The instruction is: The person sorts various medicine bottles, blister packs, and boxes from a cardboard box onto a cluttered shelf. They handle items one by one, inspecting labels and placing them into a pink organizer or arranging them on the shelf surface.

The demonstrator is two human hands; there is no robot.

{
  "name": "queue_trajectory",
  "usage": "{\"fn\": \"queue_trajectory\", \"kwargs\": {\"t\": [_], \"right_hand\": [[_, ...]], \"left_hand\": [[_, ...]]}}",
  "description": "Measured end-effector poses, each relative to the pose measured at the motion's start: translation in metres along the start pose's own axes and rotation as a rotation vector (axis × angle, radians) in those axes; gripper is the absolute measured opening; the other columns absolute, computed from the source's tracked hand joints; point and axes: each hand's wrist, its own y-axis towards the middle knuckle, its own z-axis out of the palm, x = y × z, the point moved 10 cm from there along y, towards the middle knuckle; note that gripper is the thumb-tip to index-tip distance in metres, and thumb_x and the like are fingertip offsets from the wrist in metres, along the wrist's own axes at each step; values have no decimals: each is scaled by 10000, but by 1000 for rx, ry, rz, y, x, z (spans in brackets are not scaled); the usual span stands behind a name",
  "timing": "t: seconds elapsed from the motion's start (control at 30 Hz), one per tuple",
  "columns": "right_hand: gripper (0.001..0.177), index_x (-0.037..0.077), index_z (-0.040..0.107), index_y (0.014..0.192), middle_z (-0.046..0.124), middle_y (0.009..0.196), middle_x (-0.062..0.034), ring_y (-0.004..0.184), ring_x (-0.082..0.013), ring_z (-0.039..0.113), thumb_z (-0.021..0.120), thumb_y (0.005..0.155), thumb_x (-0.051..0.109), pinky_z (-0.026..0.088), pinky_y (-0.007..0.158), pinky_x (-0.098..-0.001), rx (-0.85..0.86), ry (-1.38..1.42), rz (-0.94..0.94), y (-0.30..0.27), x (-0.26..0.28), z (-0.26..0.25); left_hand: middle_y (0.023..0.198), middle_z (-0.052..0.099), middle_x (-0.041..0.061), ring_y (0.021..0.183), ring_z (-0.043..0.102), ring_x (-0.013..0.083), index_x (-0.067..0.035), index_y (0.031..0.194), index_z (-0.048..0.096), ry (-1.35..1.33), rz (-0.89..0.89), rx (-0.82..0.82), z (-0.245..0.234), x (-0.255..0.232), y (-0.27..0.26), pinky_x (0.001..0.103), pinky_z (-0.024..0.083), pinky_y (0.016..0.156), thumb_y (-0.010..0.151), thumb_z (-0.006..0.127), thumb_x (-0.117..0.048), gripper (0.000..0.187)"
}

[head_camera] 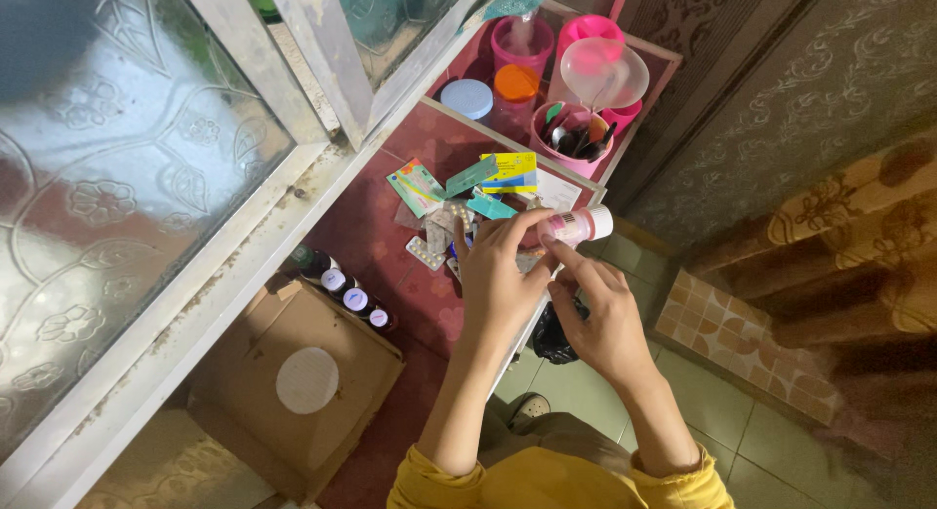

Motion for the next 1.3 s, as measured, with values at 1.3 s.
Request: {"fn": "queue_trajectory", "kwargs": {"t": [1.3], "right_hand": [[396, 63, 669, 1280, 720, 948, -91, 881, -249, 701, 704, 891, -5, 525, 910, -375, -129, -5, 38, 1, -4, -17]], "left_hand": [[1054, 754, -1, 1084, 673, 245, -199, 1244, 682, 19, 67, -77, -7, -2, 3, 672, 253, 1166, 816, 799, -176, 444]]}}
